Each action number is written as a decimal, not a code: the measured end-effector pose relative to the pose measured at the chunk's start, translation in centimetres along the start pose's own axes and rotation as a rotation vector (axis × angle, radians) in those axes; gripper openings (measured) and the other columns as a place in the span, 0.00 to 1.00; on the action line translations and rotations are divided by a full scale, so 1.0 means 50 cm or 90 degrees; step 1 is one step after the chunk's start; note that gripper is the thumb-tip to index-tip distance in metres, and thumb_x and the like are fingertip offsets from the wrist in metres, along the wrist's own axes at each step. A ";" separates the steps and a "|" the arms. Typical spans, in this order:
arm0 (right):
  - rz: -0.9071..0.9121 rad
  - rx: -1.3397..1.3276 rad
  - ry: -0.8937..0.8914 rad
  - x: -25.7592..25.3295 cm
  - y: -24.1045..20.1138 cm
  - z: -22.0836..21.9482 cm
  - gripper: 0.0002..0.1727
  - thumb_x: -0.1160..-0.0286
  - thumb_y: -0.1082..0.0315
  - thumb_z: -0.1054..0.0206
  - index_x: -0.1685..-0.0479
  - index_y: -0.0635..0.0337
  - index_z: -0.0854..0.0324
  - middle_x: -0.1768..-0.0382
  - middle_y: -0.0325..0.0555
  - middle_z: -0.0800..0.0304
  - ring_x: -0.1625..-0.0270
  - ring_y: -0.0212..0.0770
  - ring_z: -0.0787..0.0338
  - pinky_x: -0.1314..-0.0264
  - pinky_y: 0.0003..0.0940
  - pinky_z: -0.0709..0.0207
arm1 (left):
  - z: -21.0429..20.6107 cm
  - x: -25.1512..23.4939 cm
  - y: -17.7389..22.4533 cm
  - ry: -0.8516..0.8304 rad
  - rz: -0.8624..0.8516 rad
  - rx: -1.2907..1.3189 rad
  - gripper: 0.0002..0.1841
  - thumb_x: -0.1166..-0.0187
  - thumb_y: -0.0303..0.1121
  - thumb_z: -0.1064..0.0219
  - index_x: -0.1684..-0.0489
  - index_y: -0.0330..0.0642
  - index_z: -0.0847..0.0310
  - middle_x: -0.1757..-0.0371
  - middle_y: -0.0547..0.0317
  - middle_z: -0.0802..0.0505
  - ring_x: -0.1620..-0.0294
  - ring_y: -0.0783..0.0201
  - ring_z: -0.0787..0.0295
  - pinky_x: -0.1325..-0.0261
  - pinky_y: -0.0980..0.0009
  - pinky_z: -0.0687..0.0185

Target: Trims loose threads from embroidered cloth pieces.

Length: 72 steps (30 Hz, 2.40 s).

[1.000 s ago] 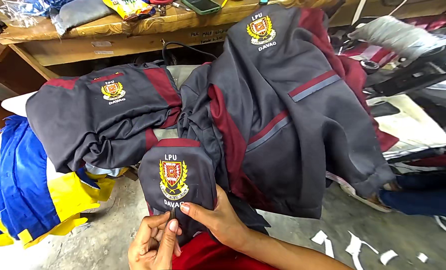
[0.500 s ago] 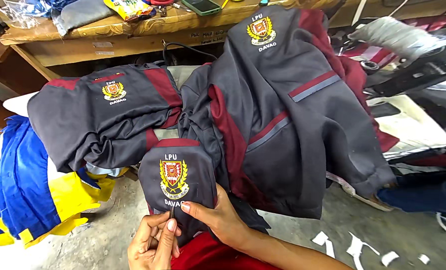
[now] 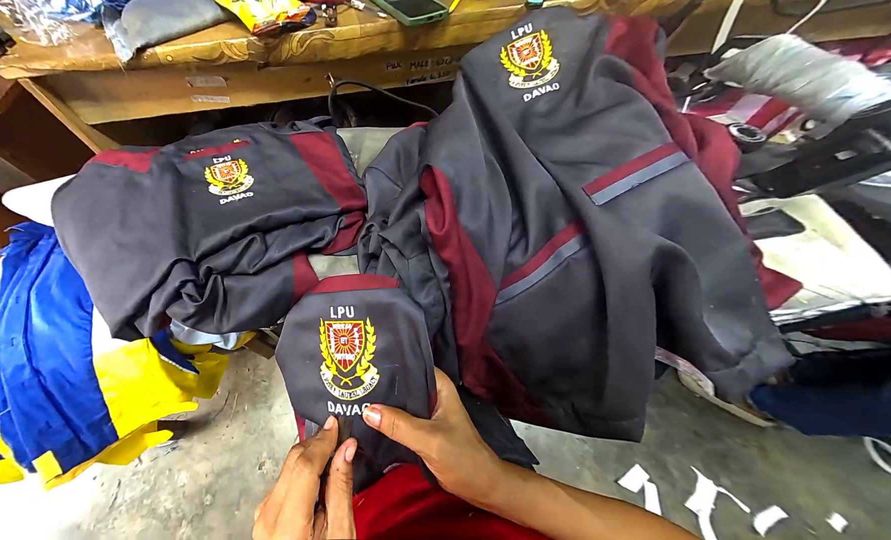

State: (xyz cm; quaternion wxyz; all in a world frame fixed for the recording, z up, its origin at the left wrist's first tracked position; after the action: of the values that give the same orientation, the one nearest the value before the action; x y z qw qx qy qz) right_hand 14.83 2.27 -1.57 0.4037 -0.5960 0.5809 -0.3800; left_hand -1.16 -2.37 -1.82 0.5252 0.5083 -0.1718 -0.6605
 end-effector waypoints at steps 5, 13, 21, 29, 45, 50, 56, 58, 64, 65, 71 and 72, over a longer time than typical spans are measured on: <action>0.013 0.012 0.007 0.003 0.000 -0.002 0.29 0.39 0.83 0.24 0.34 0.70 0.26 0.48 0.43 0.07 0.45 0.32 0.06 0.37 0.29 0.12 | -0.001 0.001 0.001 0.013 -0.011 -0.009 0.10 0.18 0.31 0.31 0.55 0.31 0.12 0.63 0.54 0.06 0.65 0.77 0.08 0.59 0.83 0.11; 0.019 0.008 0.010 0.006 0.000 -0.002 0.28 0.41 0.84 0.24 0.36 0.68 0.25 0.49 0.42 0.06 0.46 0.31 0.06 0.37 0.28 0.11 | -0.002 0.003 0.001 0.009 -0.003 0.011 0.09 0.17 0.30 0.32 0.56 0.31 0.11 0.62 0.54 0.05 0.66 0.77 0.08 0.60 0.82 0.10; 0.007 -0.003 0.007 0.005 0.000 -0.002 0.28 0.39 0.84 0.25 0.36 0.68 0.25 0.49 0.43 0.06 0.46 0.32 0.06 0.38 0.29 0.11 | 0.000 0.006 -0.007 0.007 0.047 0.101 0.10 0.17 0.30 0.32 0.47 0.33 0.14 0.62 0.60 0.05 0.71 0.76 0.09 0.66 0.80 0.09; -0.007 -0.017 -0.027 0.001 0.003 0.000 0.24 0.33 0.82 0.28 0.35 0.68 0.25 0.48 0.43 0.06 0.45 0.32 0.06 0.36 0.30 0.12 | 0.005 0.000 -0.009 0.012 0.047 0.073 0.10 0.17 0.29 0.32 0.49 0.30 0.14 0.63 0.58 0.06 0.72 0.78 0.10 0.67 0.82 0.10; -0.044 -0.053 -0.005 -0.005 -0.007 0.009 0.19 0.26 0.80 0.35 0.36 0.66 0.25 0.49 0.40 0.07 0.45 0.31 0.07 0.36 0.29 0.13 | 0.015 -0.004 0.021 -0.169 -0.056 -0.017 0.19 0.28 0.46 0.22 0.59 0.35 0.05 0.75 0.55 0.10 0.75 0.75 0.18 0.71 0.82 0.22; -0.051 -0.074 -0.011 -0.004 -0.014 0.013 0.18 0.28 0.81 0.36 0.38 0.62 0.24 0.51 0.36 0.06 0.47 0.28 0.07 0.38 0.28 0.13 | 0.025 -0.006 0.019 -0.121 -0.042 0.027 0.30 0.25 0.45 0.24 0.29 0.32 0.20 0.71 0.56 0.11 0.75 0.79 0.20 0.68 0.85 0.22; -0.050 -0.070 -0.023 -0.007 -0.012 0.017 0.19 0.28 0.81 0.36 0.38 0.61 0.24 0.51 0.35 0.06 0.46 0.27 0.07 0.37 0.28 0.13 | 0.020 -0.004 0.024 -0.188 -0.100 -0.004 0.22 0.26 0.51 0.25 0.58 0.38 0.07 0.78 0.56 0.13 0.78 0.71 0.20 0.73 0.79 0.26; -0.045 -0.072 -0.040 -0.007 -0.014 0.021 0.20 0.28 0.82 0.36 0.37 0.61 0.25 0.50 0.34 0.06 0.45 0.27 0.08 0.36 0.28 0.14 | 0.021 -0.003 0.025 -0.203 -0.111 0.021 0.21 0.26 0.52 0.25 0.61 0.39 0.07 0.78 0.56 0.13 0.77 0.71 0.20 0.73 0.80 0.26; -0.021 -0.068 -0.052 -0.008 -0.014 0.026 0.20 0.28 0.82 0.37 0.37 0.60 0.24 0.49 0.32 0.06 0.45 0.26 0.08 0.35 0.27 0.14 | 0.028 0.003 0.014 -0.102 -0.010 0.050 0.18 0.22 0.42 0.27 0.44 0.39 0.17 0.66 0.59 0.10 0.69 0.80 0.15 0.65 0.84 0.16; -0.019 -0.069 -0.053 -0.008 -0.014 0.026 0.20 0.28 0.82 0.37 0.37 0.60 0.24 0.49 0.33 0.06 0.45 0.26 0.08 0.35 0.27 0.14 | 0.028 0.002 0.011 -0.082 -0.002 0.043 0.17 0.22 0.40 0.27 0.44 0.39 0.18 0.65 0.59 0.10 0.68 0.81 0.15 0.63 0.85 0.16; -0.023 -0.068 -0.051 -0.009 -0.015 0.024 0.20 0.29 0.82 0.37 0.38 0.60 0.24 0.50 0.33 0.06 0.46 0.26 0.08 0.36 0.27 0.14 | 0.031 -0.014 0.002 -0.058 -0.034 -0.004 0.14 0.22 0.35 0.26 0.47 0.34 0.14 0.55 0.54 0.10 0.57 0.78 0.13 0.54 0.86 0.16; -0.022 -0.065 -0.053 -0.009 -0.014 0.024 0.19 0.29 0.82 0.37 0.38 0.60 0.23 0.50 0.33 0.06 0.46 0.26 0.08 0.36 0.27 0.14 | 0.032 -0.017 0.002 -0.056 -0.044 -0.023 0.14 0.22 0.36 0.26 0.47 0.34 0.12 0.56 0.53 0.10 0.56 0.77 0.13 0.53 0.86 0.17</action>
State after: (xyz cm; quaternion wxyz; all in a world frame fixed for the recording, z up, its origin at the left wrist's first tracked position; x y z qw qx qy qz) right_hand 16.19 2.76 -1.35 0.3902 -0.6409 0.5720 -0.3313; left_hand -2.52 -2.16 -0.63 0.5030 0.4748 -0.1656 -0.7029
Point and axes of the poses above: each hand's wrist, its own x-axis away from the middle knuckle, its own z-axis out of the back of the hand, y = z × x, the point moved 3 cm from there along -x, towards the middle knuckle
